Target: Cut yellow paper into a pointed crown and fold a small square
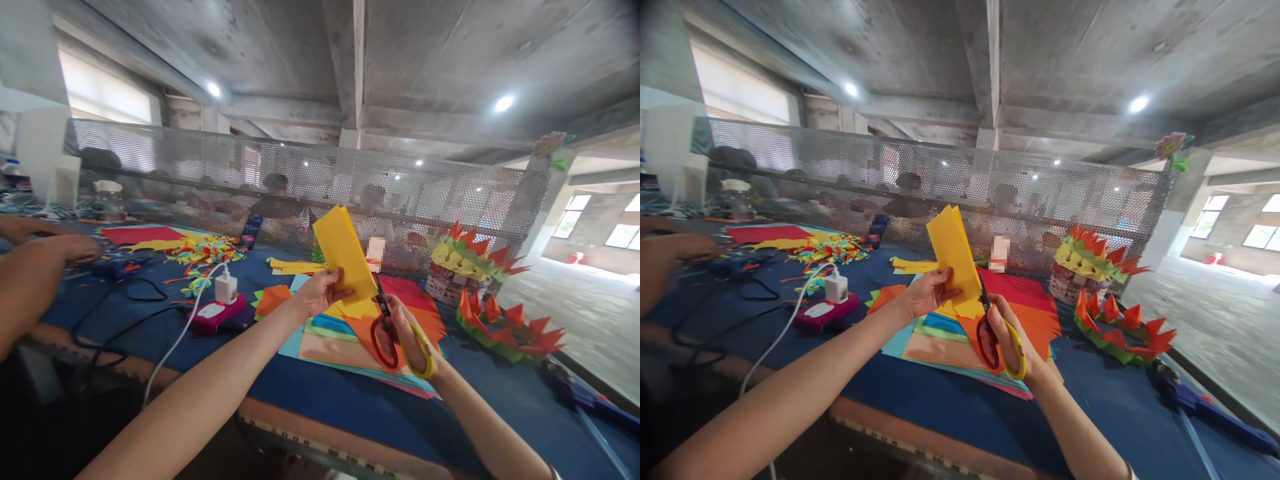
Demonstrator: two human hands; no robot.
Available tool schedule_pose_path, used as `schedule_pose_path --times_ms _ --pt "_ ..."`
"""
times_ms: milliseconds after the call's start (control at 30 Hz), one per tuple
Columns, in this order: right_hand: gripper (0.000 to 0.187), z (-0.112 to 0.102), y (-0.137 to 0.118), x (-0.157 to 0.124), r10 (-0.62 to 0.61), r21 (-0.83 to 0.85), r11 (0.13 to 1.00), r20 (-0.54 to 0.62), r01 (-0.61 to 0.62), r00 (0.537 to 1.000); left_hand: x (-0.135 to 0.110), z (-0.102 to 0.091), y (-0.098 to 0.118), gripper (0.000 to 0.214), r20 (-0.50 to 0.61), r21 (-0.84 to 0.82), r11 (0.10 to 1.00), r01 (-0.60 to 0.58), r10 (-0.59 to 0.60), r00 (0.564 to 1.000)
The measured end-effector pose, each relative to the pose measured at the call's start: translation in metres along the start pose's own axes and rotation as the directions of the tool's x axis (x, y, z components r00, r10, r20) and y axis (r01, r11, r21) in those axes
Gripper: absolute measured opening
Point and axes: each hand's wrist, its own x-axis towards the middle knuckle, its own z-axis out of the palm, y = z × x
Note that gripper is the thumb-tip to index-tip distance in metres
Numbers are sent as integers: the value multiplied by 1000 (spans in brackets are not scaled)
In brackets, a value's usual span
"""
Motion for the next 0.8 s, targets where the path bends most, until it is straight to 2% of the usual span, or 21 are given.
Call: schedule_pose_path --times_ms 167,467,700,800 --pt "60 4 -3 -1 -12 24 1000 -47 13 999 -1 1 0 15 28 19 1000 16 -17 999" --pt "59 8 -6 -1 38 41 999 -129 -33 991 -3 2 0 16 40 16 1000 24 -25 999" --pt "60 8 -6 -1 39 51 998 -121 -33 992 -3 0 -2 15 32 10 1000 26 -27 999" --pt "58 7 -4 -1 32 34 999 -123 -28 992 -3 -1 -3 24 16 29 999 26 -26 1000"
